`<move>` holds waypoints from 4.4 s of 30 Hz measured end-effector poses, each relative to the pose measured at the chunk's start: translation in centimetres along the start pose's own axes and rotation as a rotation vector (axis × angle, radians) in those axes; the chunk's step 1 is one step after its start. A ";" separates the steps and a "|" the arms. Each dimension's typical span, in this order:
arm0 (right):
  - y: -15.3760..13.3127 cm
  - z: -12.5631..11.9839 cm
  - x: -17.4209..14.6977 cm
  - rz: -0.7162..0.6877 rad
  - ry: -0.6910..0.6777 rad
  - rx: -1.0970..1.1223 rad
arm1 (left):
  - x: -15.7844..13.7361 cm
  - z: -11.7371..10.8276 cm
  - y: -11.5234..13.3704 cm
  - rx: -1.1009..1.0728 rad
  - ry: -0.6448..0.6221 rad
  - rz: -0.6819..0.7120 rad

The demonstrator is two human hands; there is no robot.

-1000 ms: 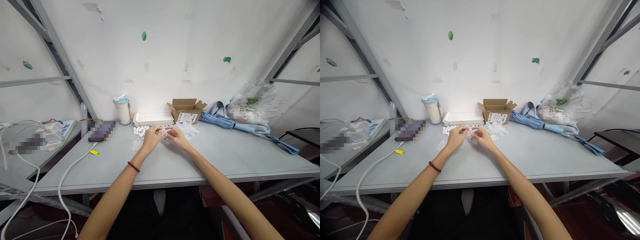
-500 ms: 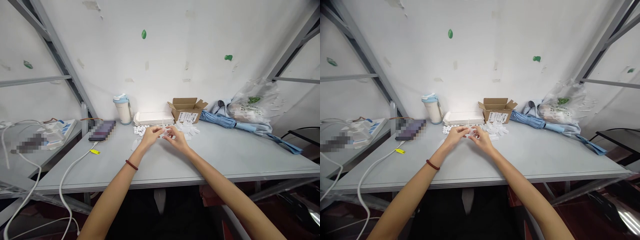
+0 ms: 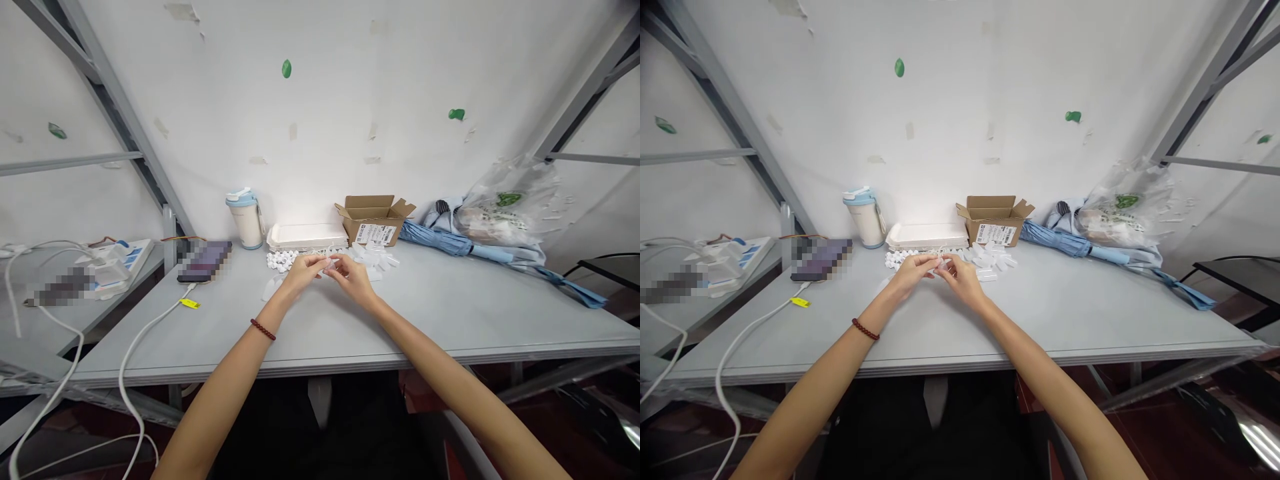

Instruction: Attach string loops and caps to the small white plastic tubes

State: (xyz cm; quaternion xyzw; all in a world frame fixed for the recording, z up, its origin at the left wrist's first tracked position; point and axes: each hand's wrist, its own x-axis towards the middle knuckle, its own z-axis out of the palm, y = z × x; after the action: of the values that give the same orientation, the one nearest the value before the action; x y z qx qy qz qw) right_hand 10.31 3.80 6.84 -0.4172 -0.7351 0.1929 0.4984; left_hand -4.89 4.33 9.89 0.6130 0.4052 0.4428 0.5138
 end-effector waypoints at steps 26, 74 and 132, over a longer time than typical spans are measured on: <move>0.1 0.2 -0.1 0.050 -0.028 0.010 | 0.4 -0.4 -0.8 0.593 0.273 0.358; -1.7 3.3 -1.6 -0.027 -0.461 -0.014 | -3.2 -8.3 -1.3 0.824 -0.166 0.231; 4.1 -8.0 2.0 0.291 -0.310 -0.509 | 2.4 -3.5 -1.2 0.302 0.152 -0.041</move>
State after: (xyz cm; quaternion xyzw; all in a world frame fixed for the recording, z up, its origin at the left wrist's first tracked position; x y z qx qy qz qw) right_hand 18.91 6.76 8.53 -0.5947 -0.7595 0.1332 0.2276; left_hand -7.66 7.73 9.34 0.6397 0.5173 0.4113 0.3925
